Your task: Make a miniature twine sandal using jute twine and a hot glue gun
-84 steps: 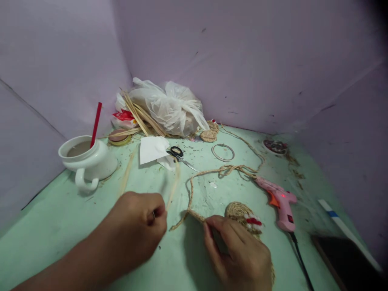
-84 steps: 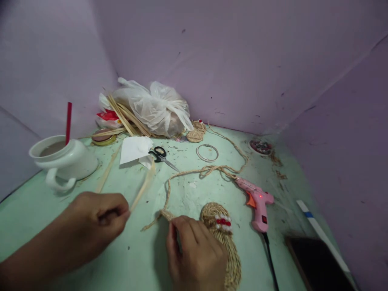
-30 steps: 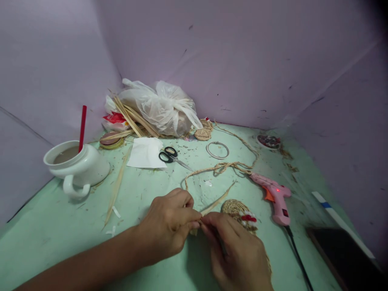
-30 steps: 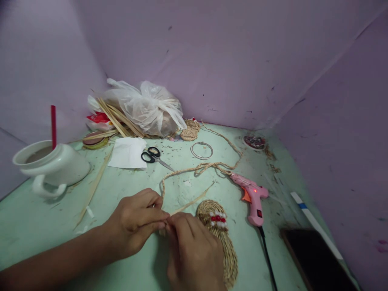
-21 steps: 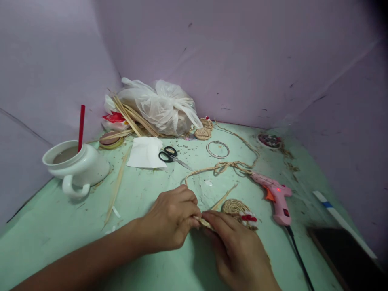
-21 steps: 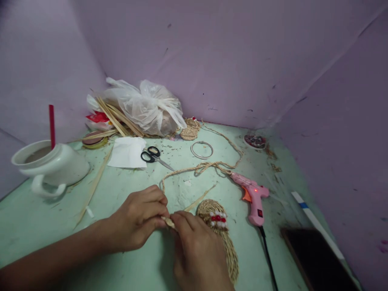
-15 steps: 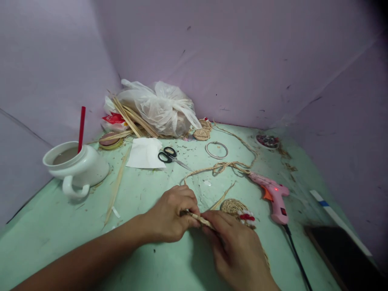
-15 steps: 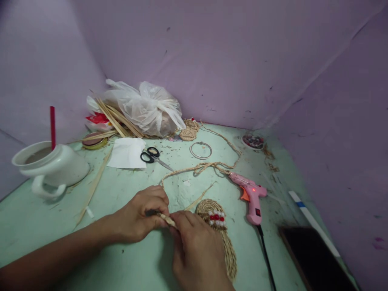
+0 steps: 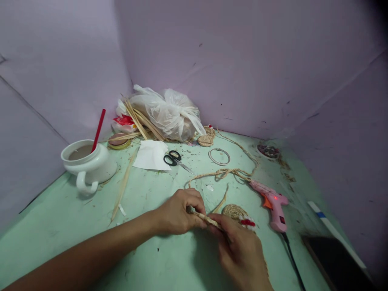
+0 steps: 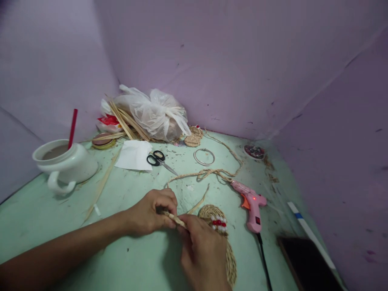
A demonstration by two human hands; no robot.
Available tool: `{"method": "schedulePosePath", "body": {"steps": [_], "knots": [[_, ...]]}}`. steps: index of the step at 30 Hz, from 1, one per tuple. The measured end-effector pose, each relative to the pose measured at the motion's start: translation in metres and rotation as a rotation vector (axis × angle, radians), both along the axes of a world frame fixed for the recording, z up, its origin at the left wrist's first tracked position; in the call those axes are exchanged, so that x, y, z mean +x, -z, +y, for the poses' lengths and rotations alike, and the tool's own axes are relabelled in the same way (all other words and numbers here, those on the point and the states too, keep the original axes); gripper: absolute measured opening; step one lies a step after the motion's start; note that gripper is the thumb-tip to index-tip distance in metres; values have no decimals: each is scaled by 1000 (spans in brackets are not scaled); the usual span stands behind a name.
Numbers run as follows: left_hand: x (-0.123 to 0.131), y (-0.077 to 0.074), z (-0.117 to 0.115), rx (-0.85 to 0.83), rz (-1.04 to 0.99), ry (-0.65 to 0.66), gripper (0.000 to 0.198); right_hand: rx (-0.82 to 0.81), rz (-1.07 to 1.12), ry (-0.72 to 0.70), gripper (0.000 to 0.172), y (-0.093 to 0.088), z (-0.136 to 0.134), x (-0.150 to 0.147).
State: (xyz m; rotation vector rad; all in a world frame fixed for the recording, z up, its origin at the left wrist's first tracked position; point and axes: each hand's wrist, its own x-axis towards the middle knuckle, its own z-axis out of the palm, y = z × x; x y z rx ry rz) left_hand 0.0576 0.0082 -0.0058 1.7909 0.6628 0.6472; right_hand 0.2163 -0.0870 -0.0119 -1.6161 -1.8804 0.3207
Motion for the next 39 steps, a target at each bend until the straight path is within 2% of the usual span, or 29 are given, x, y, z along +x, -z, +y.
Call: {"method": "schedulePosePath", "body": {"steps": [5, 8, 11, 14, 18, 22, 26, 29, 33, 39], "knots": [[0, -2, -3, -127, -95, 18, 13, 79, 195, -27, 17, -2, -4, -4], [0, -3, -8, -177, -194, 3, 13, 185, 203, -46, 18, -2, -6, -5], [-2, -5, -12, -98, -226, 15, 7, 324, 147, -141, 27, -2, -6, -4], [-4, -7, -13, 52, -228, 36, 9, 405, 193, -205, 34, -2, -4, -3], [-6, -8, -11, 177, -224, 49, 14, 382, 237, -236, 37, -2, -2, -5], [-7, -7, -10, 212, -206, 48, 13, 351, 278, -224, 37, -2, -2, -8], [-6, -7, -9, 158, -189, 32, 7, 210, 386, -138, 28, 1, -5, -8], [-5, -10, -9, 84, -158, -11, 6, 126, 383, -47, 26, 5, -8, -6], [-3, -14, -13, -15, -105, -44, 9, 154, 405, -38, 32, 2, -7, -10], [2, -13, -22, -72, -73, -64, 10, 213, 529, 41, 9, -13, 1, -22]]}}
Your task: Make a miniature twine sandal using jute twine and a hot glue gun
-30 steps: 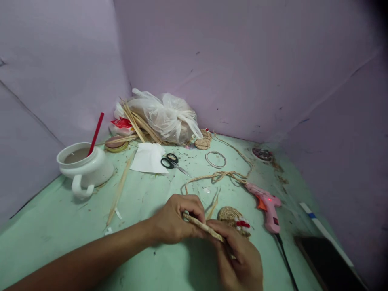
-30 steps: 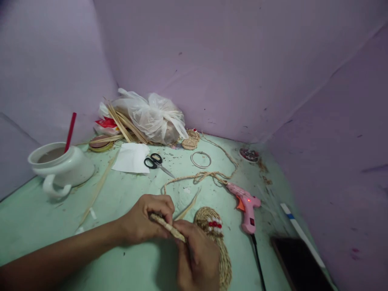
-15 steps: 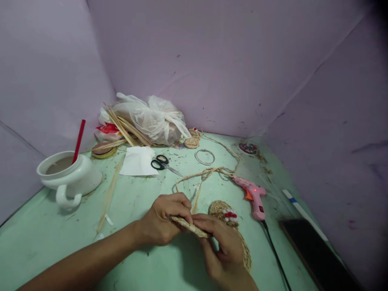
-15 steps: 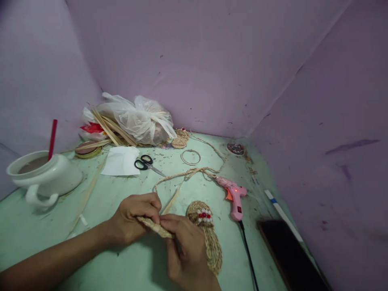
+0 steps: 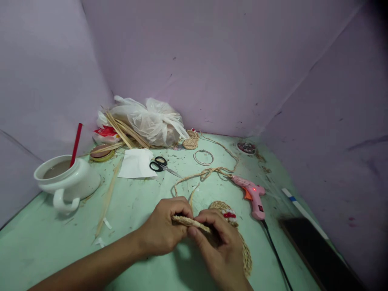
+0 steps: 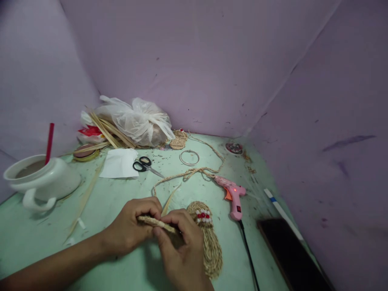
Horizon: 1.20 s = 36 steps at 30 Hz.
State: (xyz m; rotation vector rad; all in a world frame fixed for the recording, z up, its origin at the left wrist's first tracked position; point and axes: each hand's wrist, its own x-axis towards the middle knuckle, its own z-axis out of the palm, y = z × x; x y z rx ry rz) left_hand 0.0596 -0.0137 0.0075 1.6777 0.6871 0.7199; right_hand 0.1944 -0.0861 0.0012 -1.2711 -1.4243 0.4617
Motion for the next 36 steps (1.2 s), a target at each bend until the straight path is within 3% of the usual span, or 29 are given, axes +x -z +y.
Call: {"method": "schedulePosePath", "body": {"steps": [5, 23, 27, 31, 36], "knots": [[3, -1, -2, -123, 26, 11, 9, -20, 40, 76, 4, -4, 0, 0], [7, 2, -5, -14, -23, -89, 12, -60, 20, 0, 7, 0, 7, 4], [7, 0, 1, -152, 44, -108, 12, -103, -23, 50, 6, 8, 5, 6], [4, 4, 10, -472, 3, -71, 25, -223, -93, 82, 42, 18, -3, 7], [1, 11, 14, -629, -149, -16, 32, -250, 40, 38, 73, 25, -4, 8]]}}
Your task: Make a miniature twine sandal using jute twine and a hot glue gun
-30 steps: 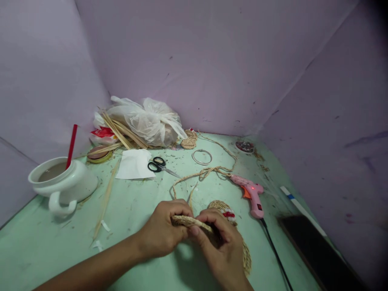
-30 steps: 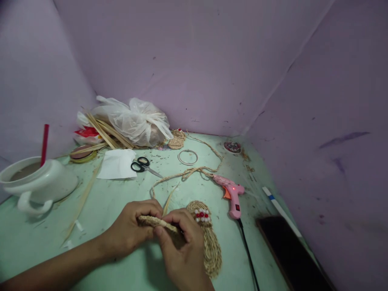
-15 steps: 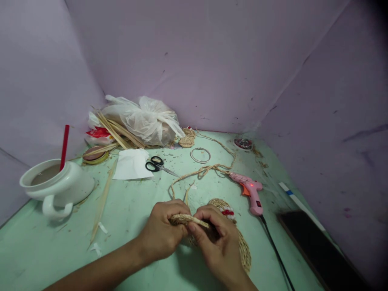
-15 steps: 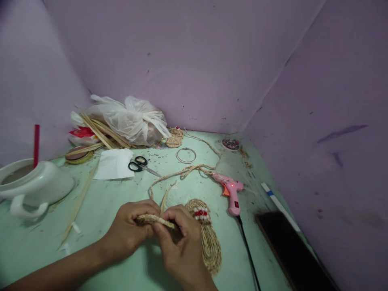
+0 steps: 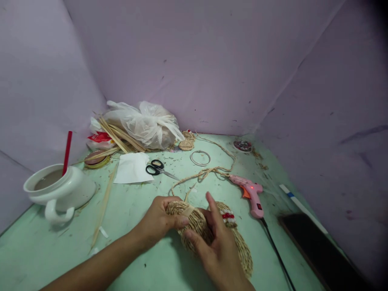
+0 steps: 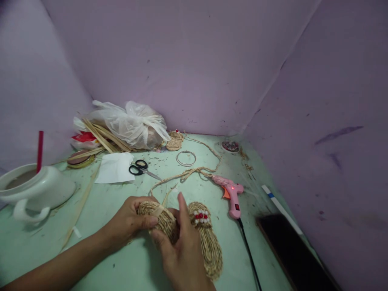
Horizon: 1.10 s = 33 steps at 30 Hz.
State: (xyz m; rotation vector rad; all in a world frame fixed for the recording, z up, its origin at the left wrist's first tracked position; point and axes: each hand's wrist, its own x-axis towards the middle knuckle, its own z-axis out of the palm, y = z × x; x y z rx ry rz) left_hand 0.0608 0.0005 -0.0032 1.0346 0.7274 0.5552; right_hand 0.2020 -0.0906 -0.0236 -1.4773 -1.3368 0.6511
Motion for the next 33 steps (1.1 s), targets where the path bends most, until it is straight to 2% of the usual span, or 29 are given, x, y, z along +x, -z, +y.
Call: {"method": "schedulePosePath", "body": {"steps": [2, 3, 6, 9, 10, 12, 14, 16, 17, 19, 23, 26, 29, 33], "knots": [[-1, 1, 0, -22, -60, -10, 32, -34, 98, -13, 71, -3, 3, -1], [-1, 1, 1, -20, -83, -21, 32, -63, 119, -36, 61, -4, 4, -1], [-2, 0, 4, 1, -103, -51, 30, -153, 73, -111, 15, -8, 5, -2], [-4, -1, 6, 81, -55, -98, 47, -179, 26, -36, 24, -8, 4, -1], [-5, -2, 6, 170, -7, -143, 56, -186, 38, 4, 25, -8, 3, 0], [-9, -4, 5, 488, 137, -256, 63, -202, 103, 77, 24, -9, 4, 2], [-13, -9, 2, 918, 272, -289, 51, -228, 173, 106, 25, -13, 6, 3], [-16, -14, -1, 1289, 346, -251, 45, -246, 203, 103, 26, -18, 7, 4], [-17, -16, -1, 1407, 366, -223, 45, -247, 201, 92, 27, -19, 8, 4], [-17, -21, -1, 1512, 395, -202, 45, -236, 167, 46, 26, -20, 8, 2], [-17, -30, 5, 1479, 336, -185, 23, -189, -3, -55, 25, -13, 3, 0], [-20, -40, 9, 1356, 282, -176, 17, -129, -145, -124, 24, -11, 1, 2], [-22, -51, 12, 1093, 339, -107, 15, -56, -239, -234, 16, -12, 0, 5], [-22, -58, 16, 554, 434, -15, 19, 60, -308, -345, 23, -13, 2, 6]]}}
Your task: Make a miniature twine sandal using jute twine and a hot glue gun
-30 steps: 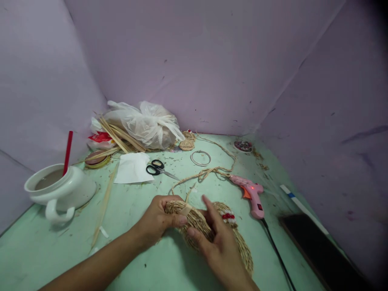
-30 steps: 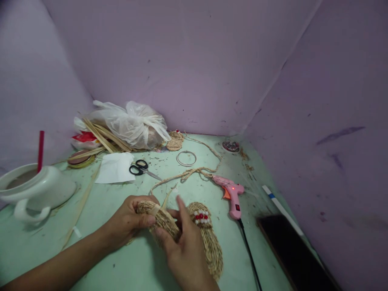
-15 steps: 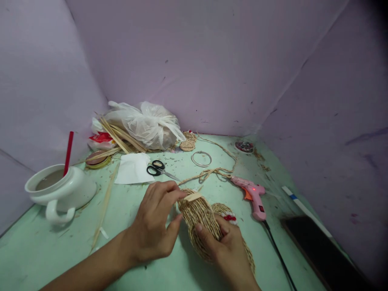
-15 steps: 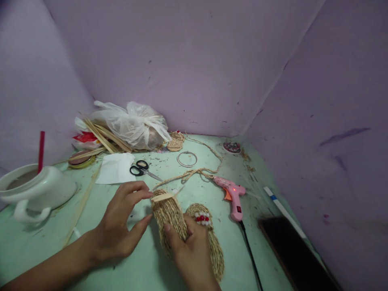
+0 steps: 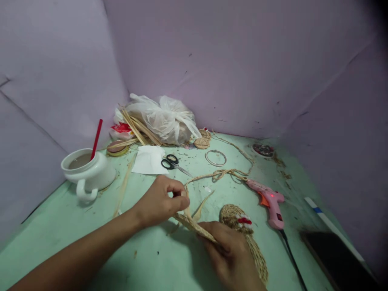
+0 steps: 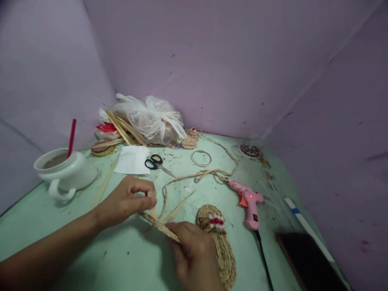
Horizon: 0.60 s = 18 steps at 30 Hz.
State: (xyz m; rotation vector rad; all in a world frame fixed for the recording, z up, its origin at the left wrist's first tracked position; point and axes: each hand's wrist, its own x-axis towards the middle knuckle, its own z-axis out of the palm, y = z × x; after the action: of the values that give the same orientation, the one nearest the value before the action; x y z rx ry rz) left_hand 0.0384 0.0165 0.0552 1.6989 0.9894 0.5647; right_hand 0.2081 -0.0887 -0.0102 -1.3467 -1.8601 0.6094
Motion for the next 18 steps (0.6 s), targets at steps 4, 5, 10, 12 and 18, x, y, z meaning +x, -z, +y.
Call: {"method": "schedulePosePath", "body": {"steps": [4, 5, 10, 12, 18], "knots": [[3, 2, 3, -323, 82, 29, 14, 152, -42, -49, 35, 2, 2, 0], [4, 3, 3, -354, 89, 46, 13, 172, -44, -58, 38, 2, 2, 0], [8, 7, 0, -488, 141, 138, 12, 192, -37, -163, 50, 4, 2, 1], [9, 8, -1, -512, 164, 164, 11, 217, -49, -197, 53, 6, 2, 1], [9, 14, -3, -492, 252, 230, 14, 303, -74, -260, 53, 8, 3, 2]]}}
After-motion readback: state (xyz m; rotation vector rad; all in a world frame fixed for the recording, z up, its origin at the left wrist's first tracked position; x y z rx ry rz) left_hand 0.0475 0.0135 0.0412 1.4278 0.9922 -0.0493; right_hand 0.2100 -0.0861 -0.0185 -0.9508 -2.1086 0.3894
